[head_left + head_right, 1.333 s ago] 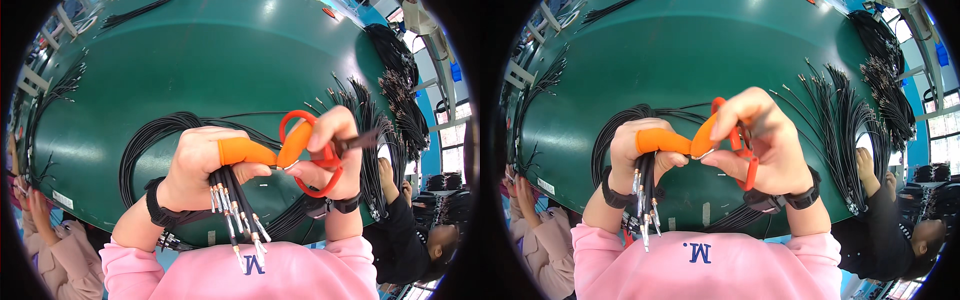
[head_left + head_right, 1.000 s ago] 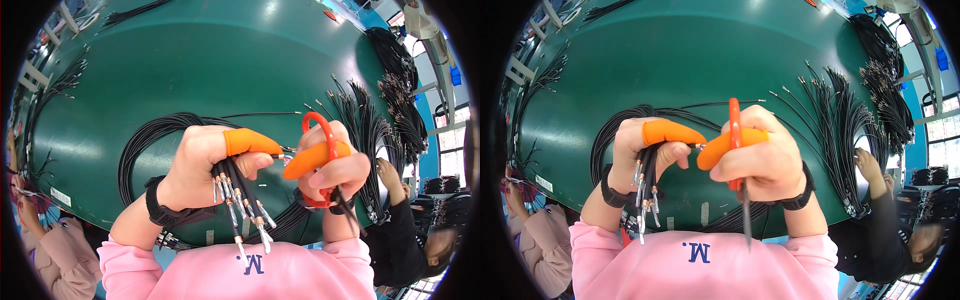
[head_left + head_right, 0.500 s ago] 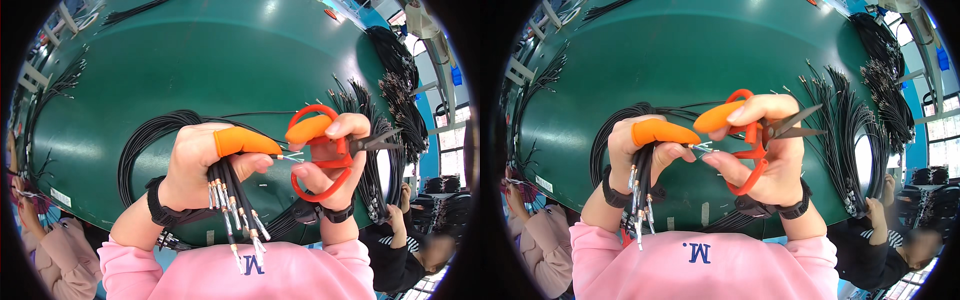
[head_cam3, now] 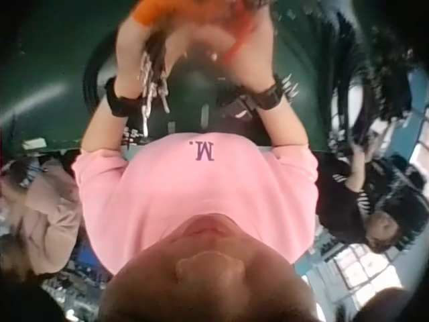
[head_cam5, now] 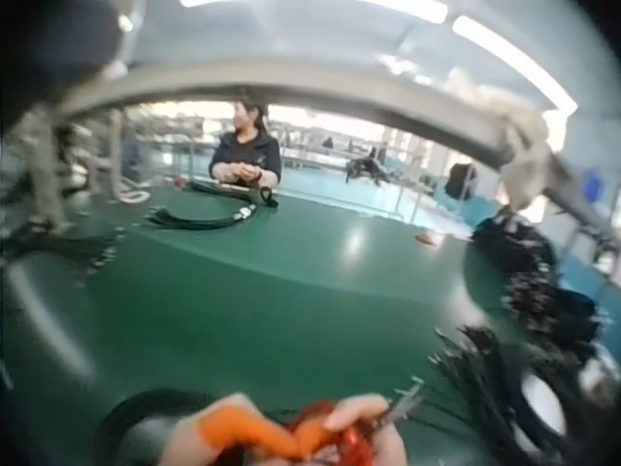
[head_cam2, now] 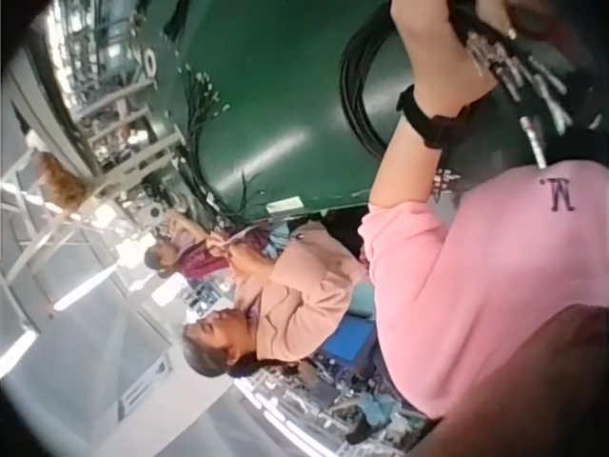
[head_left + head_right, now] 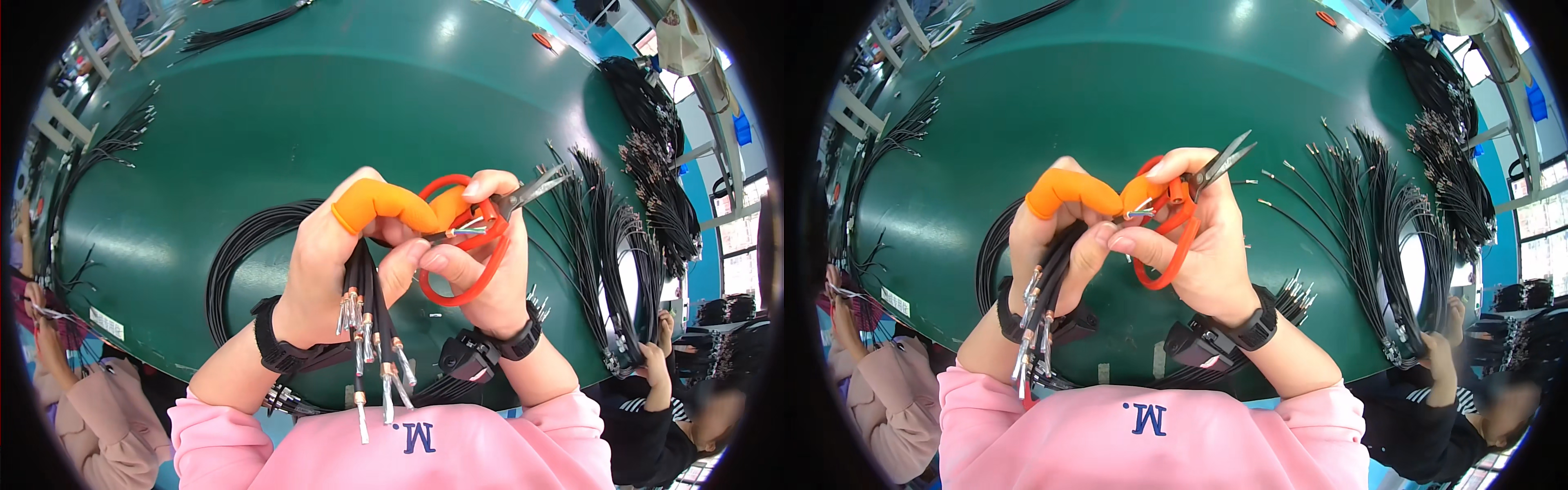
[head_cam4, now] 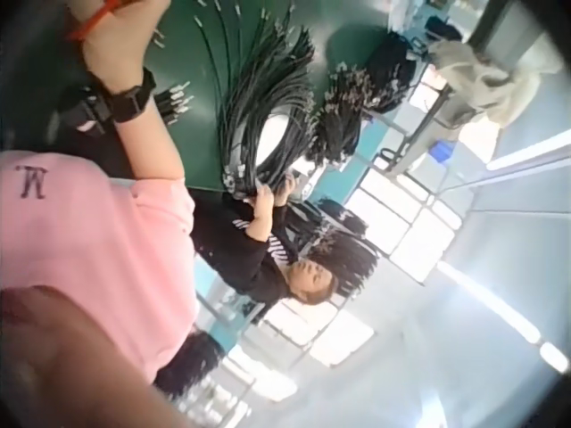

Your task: The person is trimming and preparing bundles of black cables using scissors at an assembly station.

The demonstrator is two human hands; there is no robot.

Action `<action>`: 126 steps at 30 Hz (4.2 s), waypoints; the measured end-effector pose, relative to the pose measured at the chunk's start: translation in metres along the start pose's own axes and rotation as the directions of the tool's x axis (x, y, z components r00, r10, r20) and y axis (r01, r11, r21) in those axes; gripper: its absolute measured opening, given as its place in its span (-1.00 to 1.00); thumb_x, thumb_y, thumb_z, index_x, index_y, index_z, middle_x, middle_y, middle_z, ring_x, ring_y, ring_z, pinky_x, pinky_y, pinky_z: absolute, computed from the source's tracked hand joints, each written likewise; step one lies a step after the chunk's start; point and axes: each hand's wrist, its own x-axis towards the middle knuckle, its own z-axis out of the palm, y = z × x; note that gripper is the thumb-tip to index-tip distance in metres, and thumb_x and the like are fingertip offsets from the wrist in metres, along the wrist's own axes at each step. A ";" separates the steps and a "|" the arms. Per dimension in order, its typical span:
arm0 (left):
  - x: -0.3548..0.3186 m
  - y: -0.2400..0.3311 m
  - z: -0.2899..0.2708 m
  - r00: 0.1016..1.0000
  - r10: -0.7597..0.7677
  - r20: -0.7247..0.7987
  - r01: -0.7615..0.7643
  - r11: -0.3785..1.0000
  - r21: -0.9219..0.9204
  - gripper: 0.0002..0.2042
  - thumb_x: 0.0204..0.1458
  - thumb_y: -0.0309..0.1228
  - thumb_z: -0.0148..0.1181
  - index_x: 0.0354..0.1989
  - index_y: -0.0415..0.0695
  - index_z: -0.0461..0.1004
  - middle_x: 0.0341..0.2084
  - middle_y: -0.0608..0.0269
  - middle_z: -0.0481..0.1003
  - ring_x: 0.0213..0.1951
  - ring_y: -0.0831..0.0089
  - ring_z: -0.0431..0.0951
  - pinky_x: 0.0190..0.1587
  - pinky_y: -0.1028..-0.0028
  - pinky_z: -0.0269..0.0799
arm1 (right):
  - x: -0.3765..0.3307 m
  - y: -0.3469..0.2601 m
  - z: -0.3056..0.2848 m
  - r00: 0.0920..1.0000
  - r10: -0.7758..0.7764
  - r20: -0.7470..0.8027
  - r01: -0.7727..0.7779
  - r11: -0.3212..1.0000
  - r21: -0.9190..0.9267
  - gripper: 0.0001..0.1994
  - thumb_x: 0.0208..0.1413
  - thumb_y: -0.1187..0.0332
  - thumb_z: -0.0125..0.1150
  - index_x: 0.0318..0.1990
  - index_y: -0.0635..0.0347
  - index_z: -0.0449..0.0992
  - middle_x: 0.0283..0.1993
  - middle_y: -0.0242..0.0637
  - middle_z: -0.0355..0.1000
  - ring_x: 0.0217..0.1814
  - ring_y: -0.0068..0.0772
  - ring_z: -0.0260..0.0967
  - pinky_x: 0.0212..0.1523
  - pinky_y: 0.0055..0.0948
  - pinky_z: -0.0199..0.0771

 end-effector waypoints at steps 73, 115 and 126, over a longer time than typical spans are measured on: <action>0.016 0.021 -0.021 0.961 -0.196 0.195 0.215 0.973 -0.080 -0.95 -0.14 -0.56 0.05 -0.46 -0.24 0.36 -0.43 0.31 0.35 -0.57 0.72 0.24 -0.55 0.71 0.13 | -0.020 -0.051 -0.017 0.995 -0.078 0.059 0.095 0.905 -0.415 -0.50 -0.29 0.14 0.45 -0.27 0.23 0.33 -0.40 -0.27 0.40 -0.46 -0.55 0.32 -0.38 -0.59 0.28; 0.015 0.024 -0.012 0.997 -0.005 0.079 0.001 0.999 0.052 -0.91 -0.21 -0.58 0.18 -0.47 -0.19 0.44 -0.46 0.34 0.44 -0.69 0.72 0.23 -0.65 0.70 0.11 | -0.010 -0.057 0.002 0.956 -0.282 -0.076 0.213 0.852 -0.478 -0.61 -0.23 0.33 0.39 -0.31 0.25 0.31 -0.27 -0.17 0.40 -0.37 -0.48 0.39 -0.36 -0.59 0.39; 0.015 0.018 -0.011 0.984 0.120 0.133 -0.132 0.988 0.082 -0.91 -0.18 -0.55 0.17 -0.45 -0.25 0.46 -0.36 0.26 0.44 -0.72 0.68 0.25 -0.66 0.68 0.18 | 0.000 -0.061 -0.020 0.996 -0.035 -0.088 -0.040 0.693 -0.720 -0.69 -0.15 0.64 0.19 -0.24 0.21 0.26 -0.31 -0.32 0.33 -0.32 -0.56 0.32 -0.27 -0.56 0.34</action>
